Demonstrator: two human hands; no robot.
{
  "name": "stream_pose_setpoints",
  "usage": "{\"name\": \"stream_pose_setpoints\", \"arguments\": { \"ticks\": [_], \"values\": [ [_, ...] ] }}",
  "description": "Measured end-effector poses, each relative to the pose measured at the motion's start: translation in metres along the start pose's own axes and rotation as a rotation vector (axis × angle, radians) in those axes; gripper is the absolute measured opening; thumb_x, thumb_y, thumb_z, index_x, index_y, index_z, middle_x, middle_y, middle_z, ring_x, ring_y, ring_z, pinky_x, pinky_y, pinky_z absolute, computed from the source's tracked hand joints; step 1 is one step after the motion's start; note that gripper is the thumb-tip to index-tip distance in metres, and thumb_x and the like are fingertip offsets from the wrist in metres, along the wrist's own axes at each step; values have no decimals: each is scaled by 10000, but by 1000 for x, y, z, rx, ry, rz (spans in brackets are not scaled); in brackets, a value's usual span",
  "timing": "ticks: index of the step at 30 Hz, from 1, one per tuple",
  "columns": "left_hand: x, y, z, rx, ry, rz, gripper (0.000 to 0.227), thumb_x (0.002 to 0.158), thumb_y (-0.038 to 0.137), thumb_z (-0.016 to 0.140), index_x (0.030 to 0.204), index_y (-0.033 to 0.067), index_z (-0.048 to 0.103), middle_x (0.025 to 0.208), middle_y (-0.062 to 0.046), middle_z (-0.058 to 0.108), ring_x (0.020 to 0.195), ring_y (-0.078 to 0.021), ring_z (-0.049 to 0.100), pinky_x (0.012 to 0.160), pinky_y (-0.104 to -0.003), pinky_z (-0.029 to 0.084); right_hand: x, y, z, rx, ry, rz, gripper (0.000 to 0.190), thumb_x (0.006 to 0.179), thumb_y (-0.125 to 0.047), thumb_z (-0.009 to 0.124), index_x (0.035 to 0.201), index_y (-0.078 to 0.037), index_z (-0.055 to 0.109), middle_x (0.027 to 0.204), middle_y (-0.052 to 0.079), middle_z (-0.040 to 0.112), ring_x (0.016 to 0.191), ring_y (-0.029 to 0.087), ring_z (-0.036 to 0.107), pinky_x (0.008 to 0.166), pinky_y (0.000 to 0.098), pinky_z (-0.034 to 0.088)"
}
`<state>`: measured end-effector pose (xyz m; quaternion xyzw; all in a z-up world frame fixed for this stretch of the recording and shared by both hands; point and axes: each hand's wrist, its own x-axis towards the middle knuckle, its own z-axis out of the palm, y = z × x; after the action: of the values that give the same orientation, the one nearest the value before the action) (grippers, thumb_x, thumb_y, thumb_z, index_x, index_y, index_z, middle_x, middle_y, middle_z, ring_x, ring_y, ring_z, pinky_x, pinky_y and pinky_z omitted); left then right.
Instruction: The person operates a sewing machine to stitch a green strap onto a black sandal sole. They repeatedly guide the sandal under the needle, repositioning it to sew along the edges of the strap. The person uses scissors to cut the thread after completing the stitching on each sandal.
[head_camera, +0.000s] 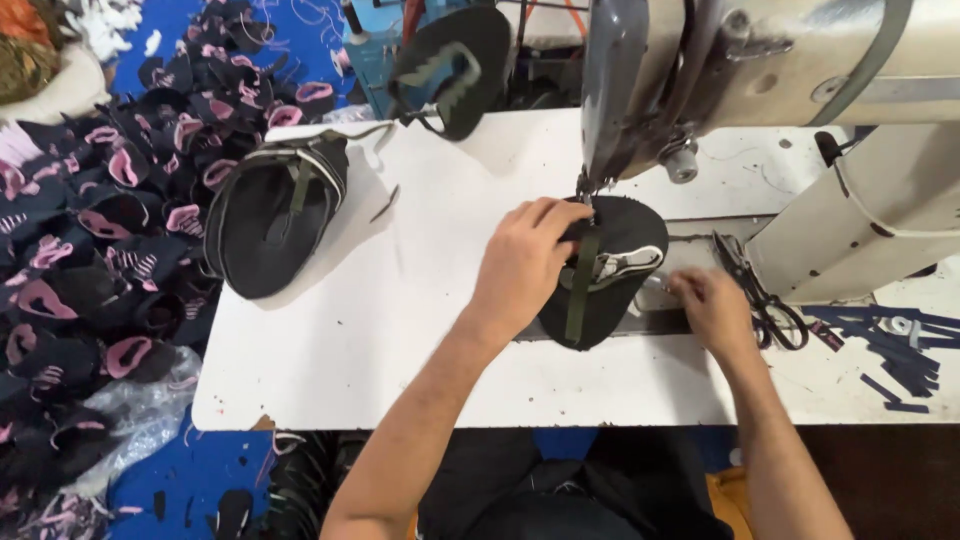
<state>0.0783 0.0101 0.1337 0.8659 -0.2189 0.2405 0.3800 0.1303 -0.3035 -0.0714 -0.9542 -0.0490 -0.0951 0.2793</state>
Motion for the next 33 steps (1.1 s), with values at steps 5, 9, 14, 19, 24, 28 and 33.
{"name": "stream_pose_setpoints", "arguments": {
  "ticks": [5,9,14,19,24,28,33],
  "values": [
    [7,4,18,31,32,-35,181,869,-32,656,1009,70,706,1007,-77,713,955,-299,692,828,-405,552,38,-114,-76,327,165,-76,290,1104,-318,611,1178,-61,722,1150,149,715,1025,286,686,897,369,522],
    [-17,14,35,12,172,4,89,878,-33,655,953,11,677,1008,-121,696,981,-320,694,875,-427,567,51,-156,-83,304,52,-343,389,1018,-301,731,1254,5,682,1156,169,698,1086,255,651,924,365,485],
    [-39,4,41,50,284,169,102,899,-52,636,985,-21,682,1059,-130,688,1138,-320,690,1065,-446,552,43,-154,-47,675,-110,2,403,953,-290,721,1259,-44,631,1038,45,691,922,109,613,812,269,508],
    [-37,3,34,-6,201,150,101,877,-76,630,958,-35,676,1045,-131,683,1136,-322,695,1069,-433,558,50,-166,-50,743,14,-37,348,946,-204,741,1226,-30,629,1032,27,679,922,92,612,815,247,512],
    [-32,-3,40,5,244,131,130,869,-104,622,966,-32,672,1059,-128,684,1147,-315,691,1079,-427,562,56,-164,-44,676,22,64,320,924,-199,749,1161,-33,611,954,24,681,848,91,603,744,250,502],
    [-26,-9,48,16,234,107,114,877,-92,635,960,-25,674,1042,-123,686,1136,-309,695,1060,-421,559,75,-153,-33,755,-9,23,267,951,-180,748,1115,-15,616,959,24,667,866,84,591,767,242,494],
    [-24,-9,50,83,225,125,143,880,-101,608,986,-34,675,1069,-131,668,1182,-316,676,1098,-430,538,83,-148,-29,730,-21,85,259,948,-181,741,1092,-6,615,952,10,676,847,77,582,771,243,485]
  ]
}}
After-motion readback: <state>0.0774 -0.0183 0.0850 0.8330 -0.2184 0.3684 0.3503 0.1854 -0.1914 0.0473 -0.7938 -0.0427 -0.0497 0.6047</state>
